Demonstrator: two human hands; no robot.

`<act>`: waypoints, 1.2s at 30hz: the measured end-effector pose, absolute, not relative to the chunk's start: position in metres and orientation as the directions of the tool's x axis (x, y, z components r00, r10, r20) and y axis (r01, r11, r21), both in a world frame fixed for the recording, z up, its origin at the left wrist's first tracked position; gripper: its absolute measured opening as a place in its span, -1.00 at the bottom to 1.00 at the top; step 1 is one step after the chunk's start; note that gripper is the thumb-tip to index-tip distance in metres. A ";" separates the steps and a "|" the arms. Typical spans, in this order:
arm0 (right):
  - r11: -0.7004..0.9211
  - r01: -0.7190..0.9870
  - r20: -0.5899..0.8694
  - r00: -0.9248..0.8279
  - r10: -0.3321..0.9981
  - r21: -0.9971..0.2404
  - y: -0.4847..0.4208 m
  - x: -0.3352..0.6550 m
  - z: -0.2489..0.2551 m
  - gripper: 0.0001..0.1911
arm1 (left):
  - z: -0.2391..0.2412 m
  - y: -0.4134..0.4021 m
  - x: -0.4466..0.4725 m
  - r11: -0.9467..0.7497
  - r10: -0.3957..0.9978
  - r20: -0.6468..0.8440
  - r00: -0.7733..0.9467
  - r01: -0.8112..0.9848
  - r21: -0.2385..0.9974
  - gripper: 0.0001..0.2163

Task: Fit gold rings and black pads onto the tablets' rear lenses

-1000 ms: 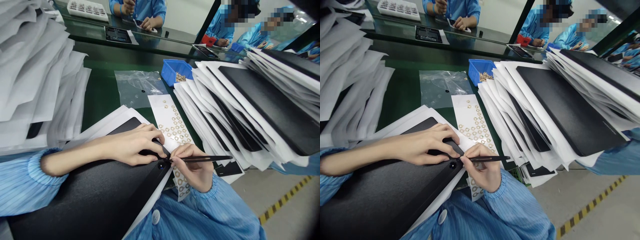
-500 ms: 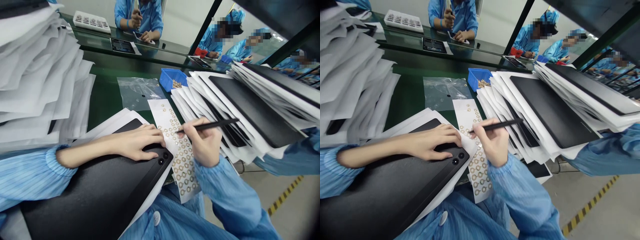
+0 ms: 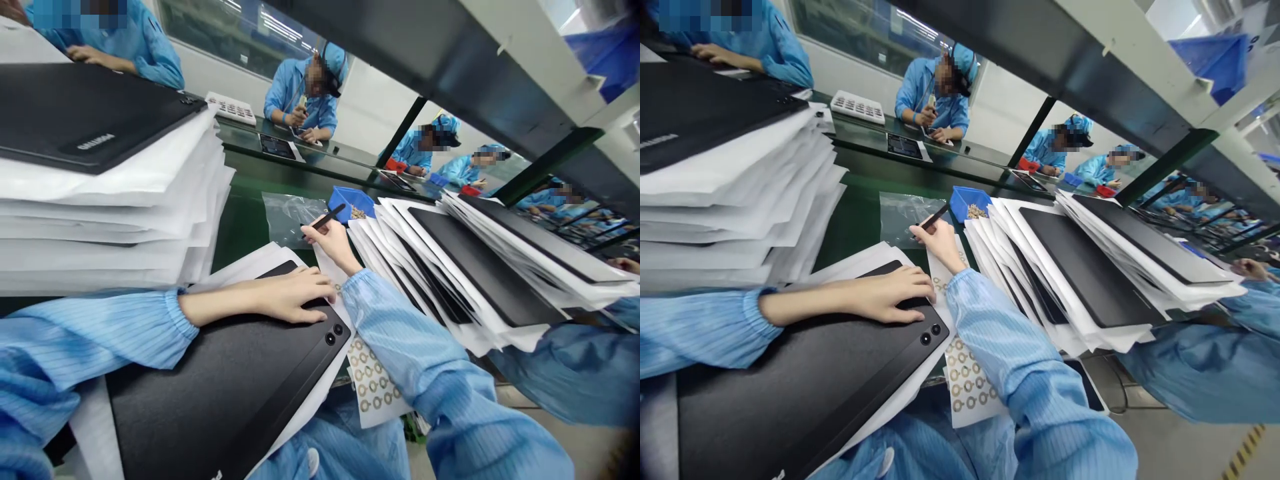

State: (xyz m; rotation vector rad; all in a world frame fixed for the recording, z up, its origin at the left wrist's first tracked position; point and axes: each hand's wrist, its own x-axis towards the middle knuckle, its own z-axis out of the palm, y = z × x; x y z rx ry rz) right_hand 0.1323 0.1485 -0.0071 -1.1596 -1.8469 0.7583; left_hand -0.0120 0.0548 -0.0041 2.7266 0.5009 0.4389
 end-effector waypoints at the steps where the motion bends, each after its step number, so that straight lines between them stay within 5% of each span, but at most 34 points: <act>1: 0.398 0.411 0.318 -0.251 0.914 -0.820 0.145 0.137 -0.005 -0.71 | -0.005 0.059 -0.015 -0.874 0.448 0.253 0.857 0.361 0.326 -0.80; 5: 0.346 0.422 0.225 -0.311 0.924 -0.838 0.133 0.154 -0.006 -0.53 | -0.005 0.084 -0.036 -0.660 0.743 0.319 0.588 0.725 0.198 -0.78; 9: 0.312 0.460 0.161 -0.337 0.927 -0.832 0.127 0.158 -0.016 -0.60 | 0.000 0.103 -0.056 -0.374 0.923 0.074 0.377 0.839 0.395 -0.71; 12: 0.304 0.491 0.122 -0.369 0.921 -0.816 0.123 0.157 -0.017 -0.68 | 0.002 0.107 -0.059 -0.304 0.924 -0.061 0.377 0.822 0.482 -0.69; 17: 0.354 0.532 0.022 -0.531 0.847 -0.769 0.113 0.157 -0.010 -0.66 | 0.004 0.107 -0.054 -0.300 0.920 -0.067 0.387 0.802 0.516 -0.73; 20: 0.342 0.418 0.034 -0.591 0.806 -0.842 0.109 0.155 -0.007 -0.64 | 0.009 0.105 -0.051 -0.291 0.925 -0.044 0.376 0.780 0.554 -0.66; 26: 0.005 0.134 -0.074 -0.578 0.813 -0.991 0.103 0.153 -0.002 -0.62 | 0.025 0.096 -0.049 -0.209 0.882 -0.142 0.450 0.642 0.737 -0.55; 30: 0.049 0.058 -0.008 -0.727 0.687 -0.997 0.102 0.154 0.001 -0.60 | 0.032 0.090 -0.049 -0.102 0.827 -0.211 0.520 0.508 0.855 -0.55; 33: 0.060 -0.008 0.054 -0.588 0.807 -0.998 0.108 0.159 0.004 -0.57 | 0.042 0.080 -0.049 -0.016 0.811 -0.264 0.522 0.472 0.882 -0.52; 36: 0.088 -0.163 0.143 -0.365 0.920 -0.983 0.113 0.168 0.013 -0.53 | 0.064 0.061 -0.048 -0.203 0.855 -0.192 0.482 0.651 0.731 -0.58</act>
